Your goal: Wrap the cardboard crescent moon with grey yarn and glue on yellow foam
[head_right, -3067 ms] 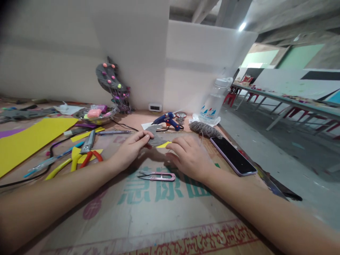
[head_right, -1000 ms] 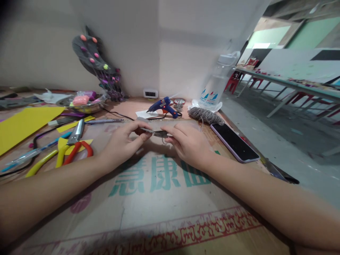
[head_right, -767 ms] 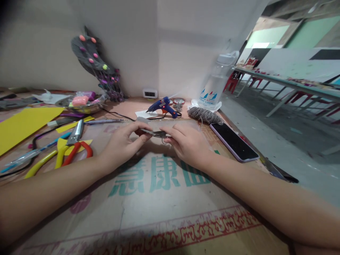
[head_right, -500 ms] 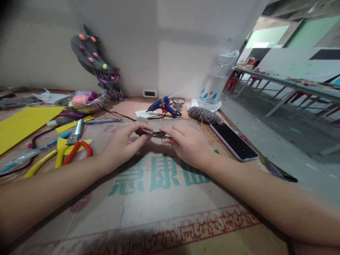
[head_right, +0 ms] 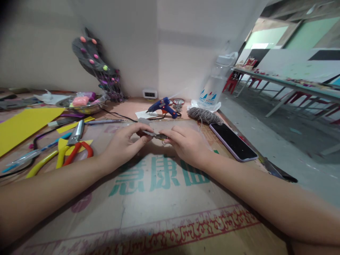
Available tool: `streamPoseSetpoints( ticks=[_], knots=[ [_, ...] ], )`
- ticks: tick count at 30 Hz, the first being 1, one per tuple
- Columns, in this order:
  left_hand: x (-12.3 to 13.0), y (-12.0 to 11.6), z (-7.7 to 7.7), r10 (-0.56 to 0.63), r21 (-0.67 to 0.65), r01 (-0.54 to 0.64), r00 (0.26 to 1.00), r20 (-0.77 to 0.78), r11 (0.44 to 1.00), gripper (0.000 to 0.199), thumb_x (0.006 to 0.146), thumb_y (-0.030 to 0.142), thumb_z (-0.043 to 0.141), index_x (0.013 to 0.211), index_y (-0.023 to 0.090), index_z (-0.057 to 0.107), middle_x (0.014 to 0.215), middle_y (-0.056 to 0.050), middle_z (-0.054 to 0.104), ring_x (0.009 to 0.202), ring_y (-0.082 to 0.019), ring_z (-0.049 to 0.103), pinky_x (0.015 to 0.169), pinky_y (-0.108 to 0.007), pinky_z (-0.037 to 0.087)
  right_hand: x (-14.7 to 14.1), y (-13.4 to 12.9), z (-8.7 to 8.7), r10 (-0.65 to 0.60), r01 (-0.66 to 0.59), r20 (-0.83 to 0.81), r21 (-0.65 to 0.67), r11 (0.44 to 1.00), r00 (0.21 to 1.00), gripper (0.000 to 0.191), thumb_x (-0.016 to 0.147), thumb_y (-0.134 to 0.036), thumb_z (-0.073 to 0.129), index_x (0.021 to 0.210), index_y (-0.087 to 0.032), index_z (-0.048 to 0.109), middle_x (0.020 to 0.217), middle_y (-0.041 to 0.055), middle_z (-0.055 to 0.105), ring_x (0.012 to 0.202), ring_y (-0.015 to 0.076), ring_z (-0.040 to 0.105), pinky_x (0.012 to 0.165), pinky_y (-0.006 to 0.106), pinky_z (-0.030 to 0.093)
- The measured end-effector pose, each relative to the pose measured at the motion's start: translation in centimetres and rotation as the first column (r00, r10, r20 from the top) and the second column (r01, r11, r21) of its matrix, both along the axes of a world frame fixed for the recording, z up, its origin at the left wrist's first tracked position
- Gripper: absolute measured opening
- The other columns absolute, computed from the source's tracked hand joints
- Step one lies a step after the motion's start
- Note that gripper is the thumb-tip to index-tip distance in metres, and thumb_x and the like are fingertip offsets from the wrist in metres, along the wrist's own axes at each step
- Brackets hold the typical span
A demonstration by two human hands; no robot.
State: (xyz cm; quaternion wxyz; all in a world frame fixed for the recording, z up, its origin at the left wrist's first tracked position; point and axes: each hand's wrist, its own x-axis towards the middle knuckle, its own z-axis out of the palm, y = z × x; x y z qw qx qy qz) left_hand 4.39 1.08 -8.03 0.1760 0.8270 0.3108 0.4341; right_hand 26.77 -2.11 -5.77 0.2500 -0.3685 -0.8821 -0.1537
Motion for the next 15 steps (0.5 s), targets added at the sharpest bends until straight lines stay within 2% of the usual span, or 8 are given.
streamPoseSetpoints(
  ticks=[4, 7, 15],
  knots=[
    [-0.06, -0.04, 0.13, 0.011, -0.004, -0.011, 1.000, 0.009, 1.000, 0.012, 0.089, 0.020, 0.057, 0.099, 0.020, 0.064, 0.092, -0.001, 0.070, 0.080, -0.014, 0.062, 0.077, -0.029, 0.049, 0.25, 0.02, 0.07, 0.002, -0.012, -0.130, -0.077, 0.997, 0.991, 0.035, 0.099, -0.030, 0.041, 0.127, -0.017, 0.058, 0.105, 0.0127, 0.069, 0.096, 0.0237, 0.064, 0.084, 0.040, 0.051],
    [-0.13, -0.15, 0.18, 0.023, 0.002, -0.023, 0.999, 0.026, 1.000, 0.014, 0.089, 0.018, 0.056, 0.100, 0.020, 0.063, 0.094, -0.001, 0.070, 0.084, -0.014, 0.062, 0.079, -0.028, 0.049, 0.41, 0.14, -0.04, 0.010, -0.030, -0.181, -0.111, 0.993, 0.983, 0.035, 0.100, -0.031, 0.041, 0.128, -0.017, 0.055, 0.107, 0.0130, 0.068, 0.099, 0.0237, 0.063, 0.088, 0.040, 0.050],
    [-0.16, -0.30, 0.35, 0.037, 0.012, -0.037, 0.997, 0.062, 0.999, 0.019, 0.087, 0.011, 0.054, 0.102, 0.019, 0.062, 0.098, -0.002, 0.070, 0.084, -0.014, 0.062, 0.080, -0.027, 0.050, 0.26, 0.01, -0.17, 0.038, -0.037, -0.038, 0.045, 0.998, 0.999, 0.030, 0.099, -0.029, 0.044, 0.118, -0.013, 0.062, 0.088, 0.0097, 0.068, 0.079, 0.0194, 0.061, 0.070, 0.032, 0.049]
  ],
)
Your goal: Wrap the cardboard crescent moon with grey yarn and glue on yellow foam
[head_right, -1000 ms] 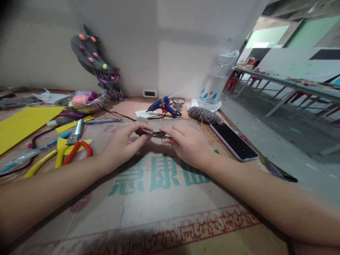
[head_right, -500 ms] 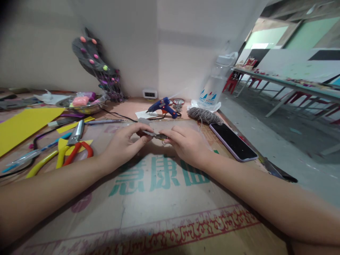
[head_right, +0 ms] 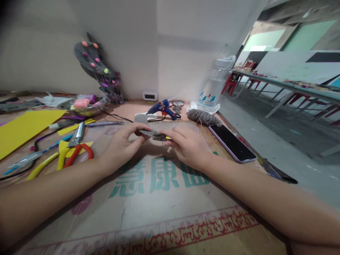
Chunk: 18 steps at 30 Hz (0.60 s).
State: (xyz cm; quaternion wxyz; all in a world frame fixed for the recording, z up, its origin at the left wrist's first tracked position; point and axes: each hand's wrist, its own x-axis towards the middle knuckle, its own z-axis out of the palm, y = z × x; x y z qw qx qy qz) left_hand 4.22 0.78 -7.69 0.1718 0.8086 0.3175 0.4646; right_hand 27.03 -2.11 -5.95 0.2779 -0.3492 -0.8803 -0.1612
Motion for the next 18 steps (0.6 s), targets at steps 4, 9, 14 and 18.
streamPoseSetpoints(
  ticks=[4, 9, 14, 18],
  knots=[
    [0.01, 0.02, -0.04, 0.028, 0.000, -0.028, 1.000, 0.006, 1.000, 0.020, 0.088, 0.012, 0.054, 0.104, 0.019, 0.062, 0.099, -0.002, 0.069, 0.086, -0.014, 0.062, 0.080, -0.027, 0.050, 0.07, 0.13, 0.01, -0.009, 0.009, 0.013, -0.016, 1.000, 1.000, 0.030, 0.098, -0.027, 0.045, 0.118, -0.014, 0.063, 0.089, 0.0098, 0.069, 0.080, 0.0201, 0.061, 0.071, 0.033, 0.050],
    [0.01, -0.03, -0.11, 0.035, 0.010, -0.035, 0.999, 0.014, 0.999, 0.021, 0.087, 0.010, 0.054, 0.104, 0.019, 0.062, 0.101, -0.003, 0.070, 0.088, -0.014, 0.062, 0.083, -0.028, 0.050, 0.16, 0.28, -0.04, -0.029, 0.030, 0.015, -0.058, 0.998, 0.999, 0.031, 0.098, -0.028, 0.044, 0.119, -0.013, 0.063, 0.088, 0.0097, 0.068, 0.079, 0.0207, 0.061, 0.070, 0.034, 0.050],
    [-0.01, 0.15, -0.32, 0.042, 0.045, -0.043, 0.999, 0.017, 0.998, 0.018, 0.089, 0.014, 0.055, 0.104, 0.020, 0.063, 0.101, -0.003, 0.071, 0.089, -0.015, 0.063, 0.083, -0.030, 0.050, 0.17, 0.28, -0.13, -0.042, 0.043, 0.012, -0.065, 0.997, 0.999, 0.031, 0.098, -0.028, 0.043, 0.120, -0.014, 0.063, 0.089, 0.0097, 0.068, 0.079, 0.0208, 0.061, 0.071, 0.035, 0.050],
    [-0.02, 0.24, -0.43, 0.057, 0.056, -0.057, 0.998, 0.001, 0.997, 0.020, 0.088, 0.014, 0.055, 0.104, 0.021, 0.064, 0.103, -0.003, 0.071, 0.091, -0.016, 0.063, 0.084, -0.031, 0.051, 0.11, 0.29, -0.09, -0.039, 0.040, 0.013, -0.058, 0.997, 0.999, 0.031, 0.098, -0.026, 0.045, 0.120, -0.015, 0.062, 0.089, 0.0094, 0.068, 0.079, 0.0207, 0.061, 0.072, 0.036, 0.050]
  ],
)
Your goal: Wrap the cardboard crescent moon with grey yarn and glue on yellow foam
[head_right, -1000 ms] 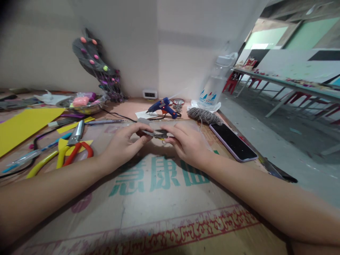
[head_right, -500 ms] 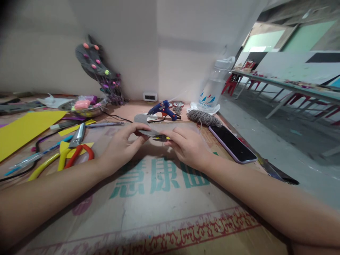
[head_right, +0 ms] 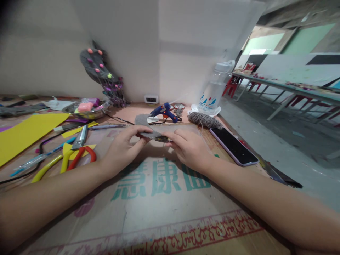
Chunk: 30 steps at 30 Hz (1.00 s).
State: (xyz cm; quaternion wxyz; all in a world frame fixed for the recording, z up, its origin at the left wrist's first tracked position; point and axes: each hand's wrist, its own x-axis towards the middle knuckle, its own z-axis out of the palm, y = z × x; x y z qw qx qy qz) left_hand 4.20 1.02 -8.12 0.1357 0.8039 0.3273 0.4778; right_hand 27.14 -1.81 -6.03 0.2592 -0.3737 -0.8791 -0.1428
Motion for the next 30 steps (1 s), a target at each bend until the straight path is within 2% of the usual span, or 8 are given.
streamPoseSetpoints(
  ticks=[3, 8, 14, 24, 30],
  knots=[
    [0.03, -0.05, 0.00, 0.000, 0.000, 0.000, 1.000, 0.002, 1.000, 0.021, 0.088, 0.013, 0.055, 0.105, 0.020, 0.064, 0.103, -0.004, 0.072, 0.090, -0.015, 0.064, 0.084, -0.031, 0.051, -0.10, -0.04, 0.13, -0.007, 0.008, 0.012, -0.011, 1.000, 1.000, 0.031, 0.097, -0.024, 0.046, 0.121, -0.014, 0.063, 0.089, 0.0101, 0.069, 0.080, 0.0214, 0.062, 0.072, 0.037, 0.051],
    [0.06, -0.15, 0.04, 0.011, -0.014, -0.011, 1.000, -0.009, 1.000, 0.020, 0.087, 0.015, 0.056, 0.104, 0.020, 0.065, 0.102, -0.004, 0.072, 0.089, -0.016, 0.064, 0.084, -0.032, 0.051, -0.19, -0.09, 0.13, -0.017, 0.017, 0.003, -0.025, 1.000, 1.000, 0.032, 0.097, -0.022, 0.046, 0.125, -0.016, 0.061, 0.094, 0.0110, 0.071, 0.094, 0.0233, 0.065, 0.081, 0.039, 0.053],
    [0.04, -0.07, 0.01, 0.001, -0.019, -0.002, 1.000, -0.013, 1.000, 0.020, 0.087, 0.015, 0.055, 0.104, 0.021, 0.064, 0.102, -0.004, 0.072, 0.089, -0.016, 0.065, 0.084, -0.032, 0.052, -0.20, -0.08, 0.14, -0.013, 0.013, 0.004, -0.020, 1.000, 1.000, 0.031, 0.098, -0.022, 0.046, 0.124, -0.016, 0.062, 0.094, 0.0108, 0.072, 0.093, 0.0229, 0.066, 0.080, 0.039, 0.054],
    [0.09, -0.03, 0.02, 0.004, -0.023, -0.005, 1.000, -0.012, 1.000, 0.019, 0.088, 0.015, 0.056, 0.104, 0.020, 0.064, 0.101, -0.003, 0.072, 0.086, -0.015, 0.064, 0.083, -0.031, 0.051, -0.42, -0.24, 0.39, -0.014, 0.015, 0.012, -0.035, 0.999, 1.000, 0.031, 0.097, -0.018, 0.046, 0.122, -0.014, 0.064, 0.100, 0.0131, 0.071, 0.105, 0.0246, 0.065, 0.089, 0.042, 0.054],
    [0.08, -0.10, 0.10, 0.008, -0.037, -0.008, 1.000, -0.013, 0.999, 0.020, 0.088, 0.015, 0.056, 0.104, 0.020, 0.065, 0.102, -0.003, 0.072, 0.088, -0.015, 0.064, 0.083, -0.031, 0.051, -0.33, -0.14, 0.45, -0.001, 0.002, 0.017, -0.043, 0.999, 1.000, 0.033, 0.098, -0.018, 0.043, 0.122, -0.013, 0.064, 0.100, 0.0127, 0.071, 0.104, 0.0240, 0.064, 0.089, 0.042, 0.053]
  ],
)
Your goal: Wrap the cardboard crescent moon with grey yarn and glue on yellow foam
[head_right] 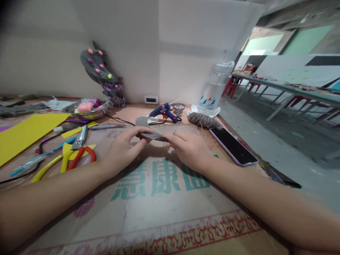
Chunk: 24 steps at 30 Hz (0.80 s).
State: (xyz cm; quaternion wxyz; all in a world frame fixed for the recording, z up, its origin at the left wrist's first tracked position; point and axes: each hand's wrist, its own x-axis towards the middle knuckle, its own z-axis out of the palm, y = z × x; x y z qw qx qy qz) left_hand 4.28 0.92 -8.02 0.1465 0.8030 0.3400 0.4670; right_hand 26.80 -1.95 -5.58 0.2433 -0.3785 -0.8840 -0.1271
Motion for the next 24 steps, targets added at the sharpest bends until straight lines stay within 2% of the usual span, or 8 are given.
streamPoseSetpoints(
  ticks=[5, 11, 19, 24],
  knots=[
    [-0.07, 0.01, -0.03, -0.011, -0.003, 0.011, 1.000, 0.001, 1.000, 0.021, 0.087, 0.014, 0.056, 0.105, 0.019, 0.065, 0.103, -0.004, 0.072, 0.089, -0.016, 0.064, 0.083, -0.030, 0.050, 0.22, 0.00, -0.14, 0.000, 0.000, -0.012, 0.002, 1.000, 1.000, 0.030, 0.097, -0.021, 0.045, 0.119, -0.013, 0.065, 0.095, 0.0122, 0.070, 0.095, 0.0231, 0.065, 0.082, 0.039, 0.054],
    [-0.07, 0.25, -0.19, -0.010, -0.003, 0.010, 1.000, 0.012, 1.000, 0.021, 0.087, 0.014, 0.056, 0.105, 0.020, 0.065, 0.101, -0.003, 0.072, 0.087, -0.016, 0.064, 0.081, -0.031, 0.050, 0.38, 0.04, -0.45, 0.016, -0.016, -0.004, 0.085, 0.996, 1.000, 0.030, 0.096, -0.021, 0.047, 0.119, -0.011, 0.064, 0.087, 0.0103, 0.068, 0.077, 0.0208, 0.063, 0.069, 0.034, 0.051],
    [-0.03, 0.16, -0.27, -0.005, -0.007, 0.005, 1.000, 0.001, 1.000, 0.021, 0.086, 0.013, 0.057, 0.104, 0.020, 0.066, 0.099, -0.002, 0.072, 0.090, -0.016, 0.065, 0.082, -0.031, 0.050, 0.28, 0.30, -0.80, 0.011, -0.010, -0.001, 0.221, 0.975, 1.000, 0.027, 0.097, -0.020, 0.046, 0.113, -0.012, 0.066, 0.082, 0.0079, 0.069, 0.072, 0.0183, 0.061, 0.063, 0.030, 0.047],
    [0.00, 0.23, -0.46, -0.005, -0.003, 0.005, 1.000, 0.000, 1.000, 0.020, 0.086, 0.015, 0.057, 0.103, 0.020, 0.066, 0.100, -0.003, 0.073, 0.090, -0.017, 0.065, 0.083, -0.032, 0.050, 0.24, 0.40, -0.79, 0.000, -0.004, 0.021, 0.212, 0.977, 1.000, 0.028, 0.098, -0.023, 0.044, 0.112, -0.015, 0.067, 0.076, 0.0046, 0.067, 0.069, 0.0167, 0.060, 0.061, 0.029, 0.047]
  ],
)
